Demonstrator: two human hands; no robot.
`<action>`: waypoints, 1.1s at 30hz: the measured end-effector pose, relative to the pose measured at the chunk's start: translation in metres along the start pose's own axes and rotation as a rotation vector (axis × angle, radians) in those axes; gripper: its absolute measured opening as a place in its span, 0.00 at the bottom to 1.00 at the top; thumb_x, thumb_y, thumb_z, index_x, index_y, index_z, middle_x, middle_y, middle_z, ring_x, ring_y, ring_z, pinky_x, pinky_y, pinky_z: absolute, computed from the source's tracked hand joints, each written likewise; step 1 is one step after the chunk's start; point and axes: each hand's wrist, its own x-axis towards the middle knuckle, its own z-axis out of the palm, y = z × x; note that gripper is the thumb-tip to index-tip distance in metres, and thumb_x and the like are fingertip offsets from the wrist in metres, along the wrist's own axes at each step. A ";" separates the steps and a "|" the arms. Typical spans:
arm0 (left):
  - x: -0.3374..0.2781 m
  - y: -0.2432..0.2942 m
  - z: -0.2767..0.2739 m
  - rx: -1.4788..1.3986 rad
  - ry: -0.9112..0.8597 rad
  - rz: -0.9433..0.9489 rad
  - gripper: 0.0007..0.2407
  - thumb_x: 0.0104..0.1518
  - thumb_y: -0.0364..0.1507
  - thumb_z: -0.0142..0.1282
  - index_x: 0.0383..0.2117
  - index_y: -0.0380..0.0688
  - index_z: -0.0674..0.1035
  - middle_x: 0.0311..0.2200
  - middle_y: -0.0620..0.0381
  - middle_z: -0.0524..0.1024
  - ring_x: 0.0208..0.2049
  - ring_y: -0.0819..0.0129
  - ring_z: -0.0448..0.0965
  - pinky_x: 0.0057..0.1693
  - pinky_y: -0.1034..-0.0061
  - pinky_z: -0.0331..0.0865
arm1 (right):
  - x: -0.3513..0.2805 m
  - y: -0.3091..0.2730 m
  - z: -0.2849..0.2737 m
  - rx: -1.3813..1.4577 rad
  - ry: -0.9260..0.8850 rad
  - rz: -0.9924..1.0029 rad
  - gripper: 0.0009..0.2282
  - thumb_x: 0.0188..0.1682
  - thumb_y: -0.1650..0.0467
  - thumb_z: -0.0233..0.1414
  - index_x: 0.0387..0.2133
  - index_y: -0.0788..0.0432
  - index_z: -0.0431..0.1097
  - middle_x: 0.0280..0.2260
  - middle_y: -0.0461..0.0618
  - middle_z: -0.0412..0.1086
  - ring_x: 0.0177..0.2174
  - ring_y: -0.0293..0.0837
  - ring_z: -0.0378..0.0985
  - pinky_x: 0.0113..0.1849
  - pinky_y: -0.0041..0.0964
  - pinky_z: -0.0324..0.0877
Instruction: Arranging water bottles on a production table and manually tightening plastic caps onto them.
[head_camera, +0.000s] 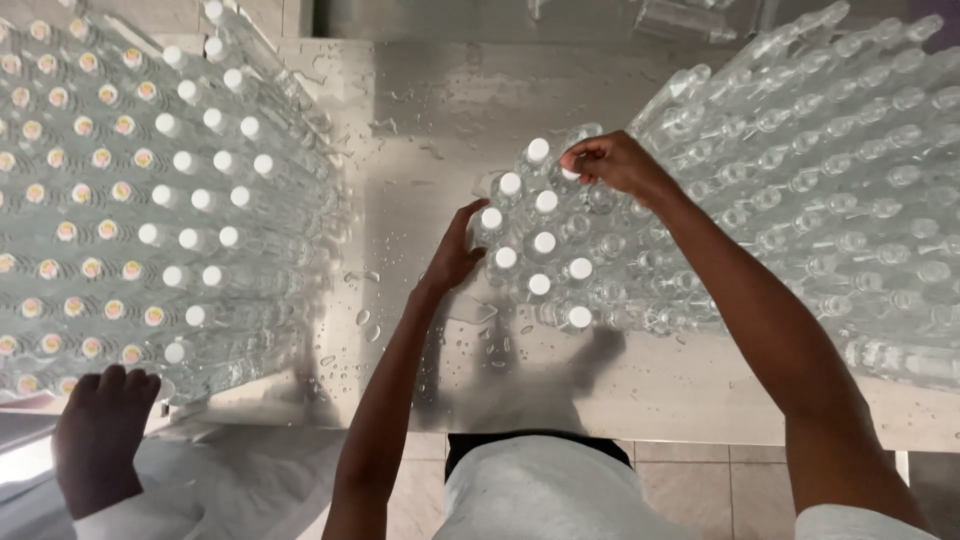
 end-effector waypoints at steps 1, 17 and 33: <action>0.006 0.003 -0.004 0.020 -0.033 -0.019 0.38 0.54 0.14 0.65 0.74 0.50 0.65 0.72 0.51 0.67 0.75 0.49 0.62 0.78 0.50 0.56 | 0.002 0.003 -0.001 0.011 0.021 -0.010 0.11 0.53 0.73 0.62 0.47 0.63 0.80 0.27 0.54 0.76 0.29 0.40 0.82 0.35 0.29 0.78; -0.099 -0.033 -0.036 -0.574 0.500 -0.186 0.17 0.52 0.25 0.78 0.42 0.44 0.77 0.31 0.65 0.71 0.30 0.77 0.70 0.40 0.80 0.71 | -0.152 -0.105 0.038 -0.495 0.271 -0.194 0.17 0.63 0.59 0.56 0.58 0.54 0.77 0.44 0.54 0.79 0.52 0.54 0.81 0.56 0.51 0.73; -0.208 -0.007 0.012 -0.835 0.321 -0.625 0.29 0.60 0.49 0.69 0.55 0.34 0.80 0.54 0.33 0.82 0.48 0.37 0.87 0.50 0.46 0.83 | -0.268 -0.092 0.149 -0.373 0.062 0.027 0.12 0.57 0.65 0.59 0.51 0.50 0.83 0.41 0.53 0.84 0.46 0.52 0.87 0.54 0.50 0.77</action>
